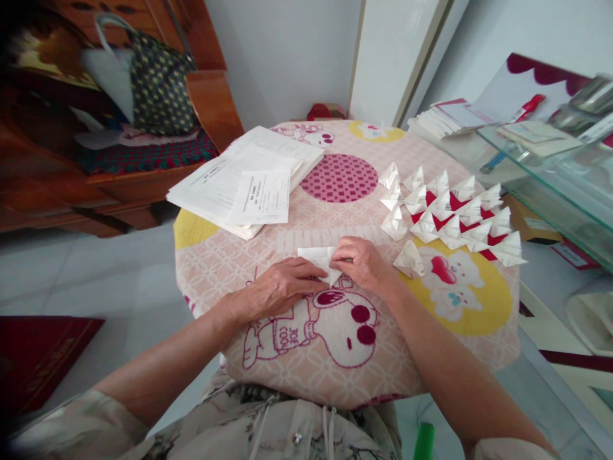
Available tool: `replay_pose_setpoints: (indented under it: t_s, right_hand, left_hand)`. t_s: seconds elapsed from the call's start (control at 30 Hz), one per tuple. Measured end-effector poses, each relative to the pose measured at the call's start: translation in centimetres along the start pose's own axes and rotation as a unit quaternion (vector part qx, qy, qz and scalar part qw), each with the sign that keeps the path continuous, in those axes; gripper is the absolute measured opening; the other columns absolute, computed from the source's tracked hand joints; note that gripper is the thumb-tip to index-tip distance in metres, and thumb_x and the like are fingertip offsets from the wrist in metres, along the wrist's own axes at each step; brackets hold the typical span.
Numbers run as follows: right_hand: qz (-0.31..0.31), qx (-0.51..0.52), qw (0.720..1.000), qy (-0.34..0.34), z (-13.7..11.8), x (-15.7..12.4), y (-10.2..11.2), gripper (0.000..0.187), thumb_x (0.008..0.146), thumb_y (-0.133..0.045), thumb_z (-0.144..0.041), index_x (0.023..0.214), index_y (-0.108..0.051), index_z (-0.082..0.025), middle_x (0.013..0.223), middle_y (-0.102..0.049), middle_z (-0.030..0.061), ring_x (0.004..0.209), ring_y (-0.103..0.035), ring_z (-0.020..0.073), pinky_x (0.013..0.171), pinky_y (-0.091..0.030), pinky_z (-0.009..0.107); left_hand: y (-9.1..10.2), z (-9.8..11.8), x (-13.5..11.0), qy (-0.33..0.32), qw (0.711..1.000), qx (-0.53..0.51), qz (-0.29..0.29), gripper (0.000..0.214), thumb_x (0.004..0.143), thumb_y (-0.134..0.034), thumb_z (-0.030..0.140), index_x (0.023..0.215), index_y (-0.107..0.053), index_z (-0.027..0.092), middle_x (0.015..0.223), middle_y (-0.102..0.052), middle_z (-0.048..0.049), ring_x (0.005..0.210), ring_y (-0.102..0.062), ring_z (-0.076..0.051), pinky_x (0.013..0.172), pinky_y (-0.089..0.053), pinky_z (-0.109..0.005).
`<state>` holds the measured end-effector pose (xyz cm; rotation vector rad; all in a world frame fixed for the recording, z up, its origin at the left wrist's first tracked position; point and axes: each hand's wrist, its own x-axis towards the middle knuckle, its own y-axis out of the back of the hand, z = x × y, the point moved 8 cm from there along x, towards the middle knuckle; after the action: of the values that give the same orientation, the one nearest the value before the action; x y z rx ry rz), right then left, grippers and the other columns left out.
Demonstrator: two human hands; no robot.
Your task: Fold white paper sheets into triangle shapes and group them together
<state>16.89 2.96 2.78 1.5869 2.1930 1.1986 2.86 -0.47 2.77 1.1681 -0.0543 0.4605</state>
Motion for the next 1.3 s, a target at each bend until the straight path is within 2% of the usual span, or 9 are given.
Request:
replay_pose_setpoints:
  t_s: [0.17,0.4,0.6,0.83,1.3]
  right_hand:
    - [0.000,-0.011,1.000,0.020,-0.3,0.1,-0.1,0.015,0.088,-0.069,-0.021,0.075,-0.074,-0.019,0.074,-0.065,0.0027,0.072,-0.061,0.0162,0.067,-0.046,0.030]
    - [0.000,-0.013,1.000,0.017,-0.5,0.2,-0.1,0.016,0.089,-0.067,-0.020,0.075,-0.073,-0.019,0.076,-0.065,0.0031,0.073,-0.061,0.0159,0.067,-0.046,0.030]
    - [-0.002,-0.010,1.000,0.001,-0.5,0.0,0.9,0.016,0.091,-0.063,-0.023,0.079,-0.072,-0.018,0.079,-0.064,0.0035,0.070,-0.059,0.0147,0.063,-0.046,0.028]
    - [0.017,-0.015,0.999,0.038,-0.6,-0.2,0.4,0.016,0.093,-0.061,-0.019,0.081,-0.072,-0.019,0.081,-0.065,0.0045,0.076,-0.062,0.0172,0.067,-0.048,0.030]
    - [0.027,-0.032,0.999,0.010,-1.0,0.2,0.0,0.013,0.090,-0.062,-0.016,0.079,-0.067,-0.018,0.080,-0.061,0.0039,0.076,-0.058,0.0179,0.070,-0.046,0.031]
  left_hand:
    - [0.2,0.1,0.1,0.008,1.000,-0.020,-0.008,0.033,0.098,-0.045,0.014,0.124,-0.066,0.019,0.125,-0.068,-0.0081,0.114,-0.061,-0.021,0.101,-0.047,-0.038]
    - [-0.4,0.1,0.0,0.000,1.000,0.020,-0.019,0.037,0.097,-0.050,0.017,0.129,-0.064,0.027,0.127,-0.065,-0.0073,0.113,-0.059,-0.022,0.098,-0.047,-0.039]
    - [-0.3,0.3,0.0,0.002,1.000,0.023,-0.018,0.037,0.097,-0.049,0.017,0.130,-0.064,0.028,0.126,-0.065,-0.0079,0.112,-0.059,-0.022,0.097,-0.046,-0.039]
    - [-0.4,0.2,0.0,-0.003,0.999,0.029,-0.016,0.036,0.097,-0.050,0.018,0.129,-0.065,0.027,0.127,-0.065,-0.0078,0.113,-0.059,-0.023,0.097,-0.047,-0.040]
    - [-0.4,0.5,0.1,-0.006,0.999,0.041,-0.034,0.037,0.096,-0.048,0.017,0.129,-0.064,0.024,0.141,-0.060,-0.0075,0.113,-0.056,-0.024,0.098,-0.046,-0.041]
